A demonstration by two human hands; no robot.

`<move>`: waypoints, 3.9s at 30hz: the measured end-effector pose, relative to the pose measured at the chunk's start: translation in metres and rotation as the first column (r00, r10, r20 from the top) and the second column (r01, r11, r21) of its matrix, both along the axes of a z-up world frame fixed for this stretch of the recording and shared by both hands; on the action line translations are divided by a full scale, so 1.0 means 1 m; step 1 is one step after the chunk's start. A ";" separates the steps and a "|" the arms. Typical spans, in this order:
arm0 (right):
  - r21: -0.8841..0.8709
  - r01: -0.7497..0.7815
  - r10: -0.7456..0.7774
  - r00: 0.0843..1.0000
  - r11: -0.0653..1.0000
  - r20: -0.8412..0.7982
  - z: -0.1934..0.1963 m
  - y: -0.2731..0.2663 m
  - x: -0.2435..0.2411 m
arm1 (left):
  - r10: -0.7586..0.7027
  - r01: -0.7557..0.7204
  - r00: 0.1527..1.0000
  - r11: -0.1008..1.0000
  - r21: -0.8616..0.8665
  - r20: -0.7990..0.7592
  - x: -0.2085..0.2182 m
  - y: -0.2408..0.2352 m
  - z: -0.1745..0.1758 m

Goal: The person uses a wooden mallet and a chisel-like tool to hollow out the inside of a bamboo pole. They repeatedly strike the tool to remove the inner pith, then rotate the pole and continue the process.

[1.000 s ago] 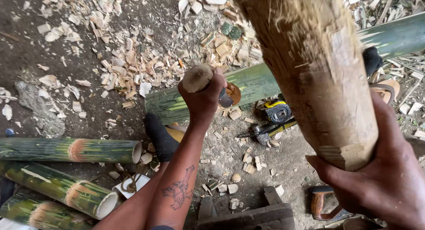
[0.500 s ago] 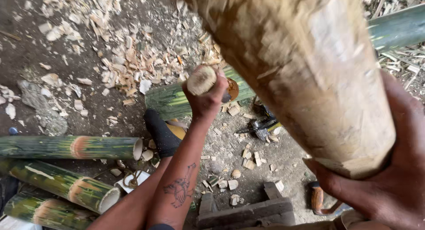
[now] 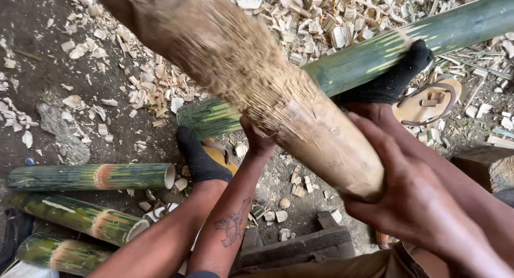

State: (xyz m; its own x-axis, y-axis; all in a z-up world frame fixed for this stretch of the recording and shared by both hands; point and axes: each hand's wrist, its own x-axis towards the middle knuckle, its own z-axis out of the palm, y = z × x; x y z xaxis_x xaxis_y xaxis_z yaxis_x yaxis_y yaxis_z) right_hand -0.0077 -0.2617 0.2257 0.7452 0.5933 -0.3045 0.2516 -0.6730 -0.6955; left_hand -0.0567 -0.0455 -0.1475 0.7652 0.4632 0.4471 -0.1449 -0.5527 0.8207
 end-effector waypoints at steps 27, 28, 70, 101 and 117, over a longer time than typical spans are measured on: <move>-0.010 0.430 -0.412 0.859 0.903 -0.305 -0.113 -0.011 -0.007 | 0.078 -0.098 0.995 0.844 -0.527 -0.060 0.097 0.096 0.197; 0.022 0.423 -0.402 0.875 0.906 -0.269 -0.105 -0.011 -0.004 | 0.032 -0.018 0.999 0.874 -0.485 0.021 0.099 0.094 0.193; 0.476 0.037 -0.123 0.981 0.879 0.150 -0.047 0.002 0.030 | 0.163 -0.163 0.987 0.986 -0.047 -0.003 0.100 0.080 0.118; 0.022 -0.010 0.009 0.999 1.000 0.050 -0.043 0.056 0.057 | 0.048 -0.004 0.990 0.952 0.307 -0.136 0.115 0.107 0.092; 0.463 -0.006 -0.155 0.938 0.886 0.309 -0.034 0.016 0.038 | 0.106 -0.124 0.992 0.915 -0.383 -0.069 0.135 0.101 0.139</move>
